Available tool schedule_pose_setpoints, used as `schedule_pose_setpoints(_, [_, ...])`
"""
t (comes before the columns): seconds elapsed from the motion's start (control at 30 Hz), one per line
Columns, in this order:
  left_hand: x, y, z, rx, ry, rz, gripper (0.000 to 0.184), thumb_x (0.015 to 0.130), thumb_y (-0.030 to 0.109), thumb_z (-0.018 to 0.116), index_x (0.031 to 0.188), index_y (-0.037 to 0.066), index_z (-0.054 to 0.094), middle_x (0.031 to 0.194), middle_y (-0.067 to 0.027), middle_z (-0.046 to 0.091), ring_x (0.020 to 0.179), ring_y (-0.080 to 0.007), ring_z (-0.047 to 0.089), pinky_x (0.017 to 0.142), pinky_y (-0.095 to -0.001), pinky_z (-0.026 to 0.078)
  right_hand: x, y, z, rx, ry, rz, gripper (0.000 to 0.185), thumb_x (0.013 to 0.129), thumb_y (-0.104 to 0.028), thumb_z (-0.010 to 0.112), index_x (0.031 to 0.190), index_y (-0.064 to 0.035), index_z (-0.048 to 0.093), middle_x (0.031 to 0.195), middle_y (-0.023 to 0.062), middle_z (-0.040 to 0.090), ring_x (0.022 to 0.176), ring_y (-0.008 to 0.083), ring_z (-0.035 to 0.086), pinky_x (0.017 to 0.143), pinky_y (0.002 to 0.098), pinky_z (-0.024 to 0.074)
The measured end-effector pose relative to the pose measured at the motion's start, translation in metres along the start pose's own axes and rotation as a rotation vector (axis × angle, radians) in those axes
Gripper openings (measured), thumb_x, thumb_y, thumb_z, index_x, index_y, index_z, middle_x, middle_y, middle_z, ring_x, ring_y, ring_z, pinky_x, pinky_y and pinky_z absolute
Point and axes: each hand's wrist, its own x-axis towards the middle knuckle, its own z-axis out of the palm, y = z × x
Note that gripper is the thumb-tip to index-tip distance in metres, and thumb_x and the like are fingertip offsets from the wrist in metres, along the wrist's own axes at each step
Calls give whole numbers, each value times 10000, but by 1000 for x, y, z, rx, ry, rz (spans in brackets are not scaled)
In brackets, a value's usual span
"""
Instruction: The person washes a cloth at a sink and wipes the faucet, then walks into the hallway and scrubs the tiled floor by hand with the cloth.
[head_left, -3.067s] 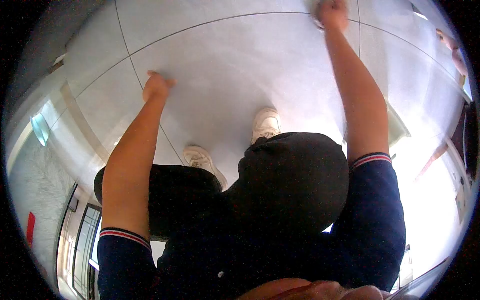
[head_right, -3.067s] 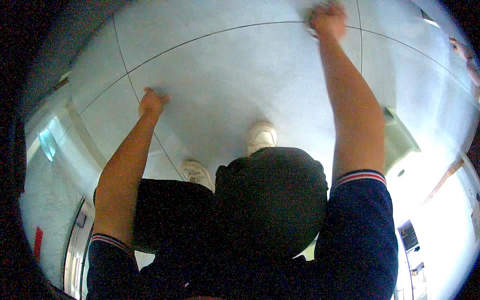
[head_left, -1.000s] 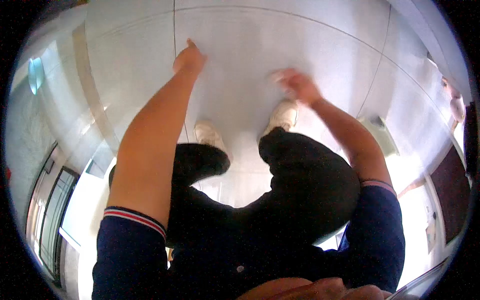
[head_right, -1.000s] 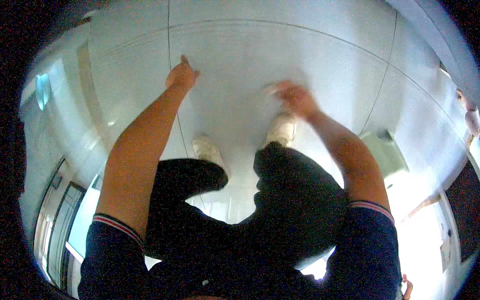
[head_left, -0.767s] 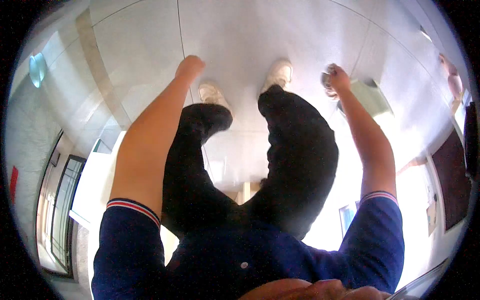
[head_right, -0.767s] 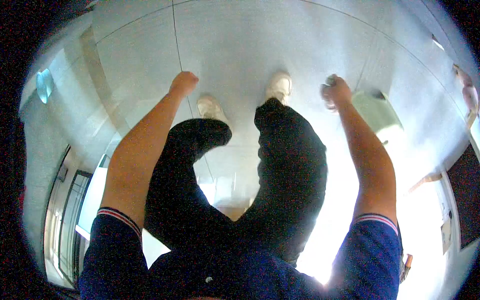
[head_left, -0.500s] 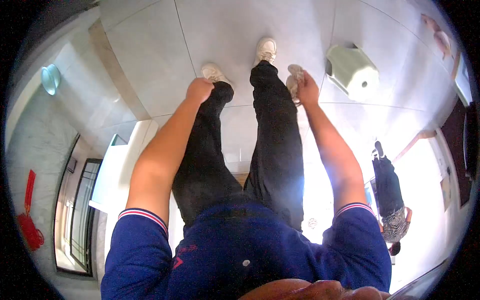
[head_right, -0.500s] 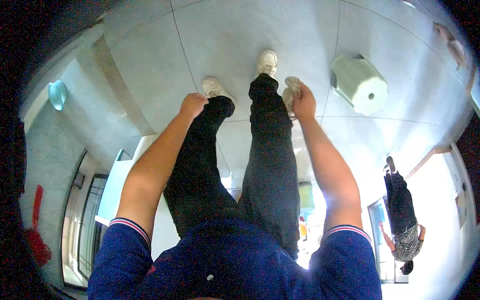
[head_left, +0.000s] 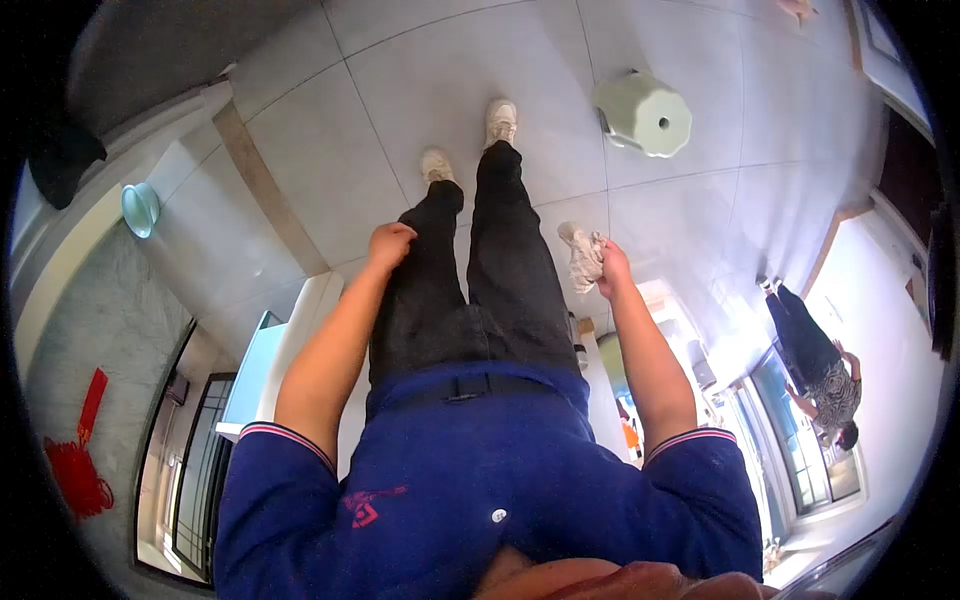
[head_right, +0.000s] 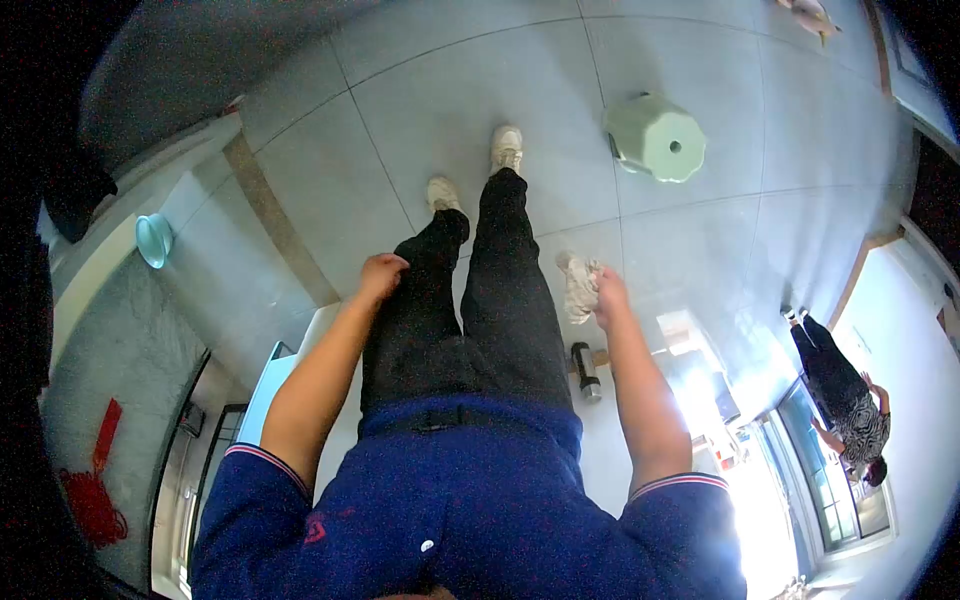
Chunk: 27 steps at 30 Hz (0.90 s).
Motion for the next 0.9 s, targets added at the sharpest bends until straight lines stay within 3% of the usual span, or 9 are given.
schedule_pose_setpoints(0.2, [-34, -54, -59, -3, 42, -93, 184, 824, 199, 610, 859, 46, 707, 543, -30, 555, 446, -139, 513, 420, -306, 378, -65, 14, -7, 271, 46, 67, 252, 956, -127, 535, 1183, -29, 580, 1058, 103, 649, 910, 226, 655, 771, 371, 553])
schedule_pose_setpoints(0.43, [-77, -71, -26, 268, 390, 53, 249, 844, 245, 617, 894, 25, 722, 663, -102, 646, 606, -207, 626, 607, -367, 491, 37, -53, -48, -220, 122, -243, 287, 873, -85, 636, 1147, -3, 612, 990, 88, 666, 870, 194, 649, 758, 330, 538])
schedule_pose_setpoints(0.5, [-91, -56, 10, 308, 485, 117, 248, 873, 237, 606, 908, 18, 715, 702, -104, 660, 646, -207, 632, 639, -361, 497, 88, -92, -42, -477, 80, -344, 290, 815, -46, 635, 1100, 8, 649, 988, 81, 682, 873, 185, 653, 792, 320, 520])
schedule_pose_setpoints(0.57, [-88, -27, 44, 356, 607, 247, 232, 911, 215, 589, 922, 14, 705, 729, -88, 662, 665, -181, 619, 642, -332, 490, 164, -119, -30, -629, 102, -415, 327, 814, -110, 651, 1120, 4, 657, 1001, 95, 691, 875, 184, 652, 810, 320, 512])
schedule_pose_setpoints(0.63, [-65, 12, 74, 233, 603, 292, 191, 905, 182, 599, 928, 25, 705, 741, -126, 669, 679, -224, 646, 641, -332, 493, 267, -147, -28, -1222, 153, -771, 388, 817, -209, 650, 1154, -17, 658, 976, 99, 700, 878, 172, 648, 816, 333, 509])
schedule_pose_setpoints(0.7, [-61, 8, 104, 216, 556, 284, 154, 901, 149, 607, 937, 32, 702, 739, -136, 667, 672, -229, 650, 630, -321, 488, 295, -197, 23, -1101, 22, -504, 434, 823, -304, 634, 1160, -31, 664, 949, 118, 713, 903, 198, 666, 825, 347, 510])
schedule_pose_setpoints(0.77, [-19, 0, 123, 263, 605, 363, 125, 900, 117, 615, 951, 36, 694, 723, -116, 656, 645, -198, 634, 607, -299, 477, 383, -217, 38, -1243, 158, -731, 616, 811, -371, 678, 1326, -51, 573, 1104, 205, 691, 1019, 319, 671, 879, 379, 511])
schedule_pose_setpoints(0.83, [-10, -4, 126, 388, 628, 296, 112, 887, 87, 624, 951, 21, 689, 700, -92, 634, 603, -165, 602, 573, -289, 461, 471, -238, 50, -1255, -35, -673, 643, 804, -384, 678, 1358, -80, 555, 1155, 200, 679, 1076, 315, 657, 912, 395, 502])
schedule_pose_setpoints(0.9, [-11, -15, 123, 308, 637, 289, 97, 869, 45, 626, 936, 7, 685, 684, -90, 620, 580, -161, 592, 551, -283, 451, 516, -252, 75, -1263, 100, -799, 613, 803, -366, 676, 1343, -96, 568, 1172, 184, 673, 1088, 305, 650, 920, 405, 499])
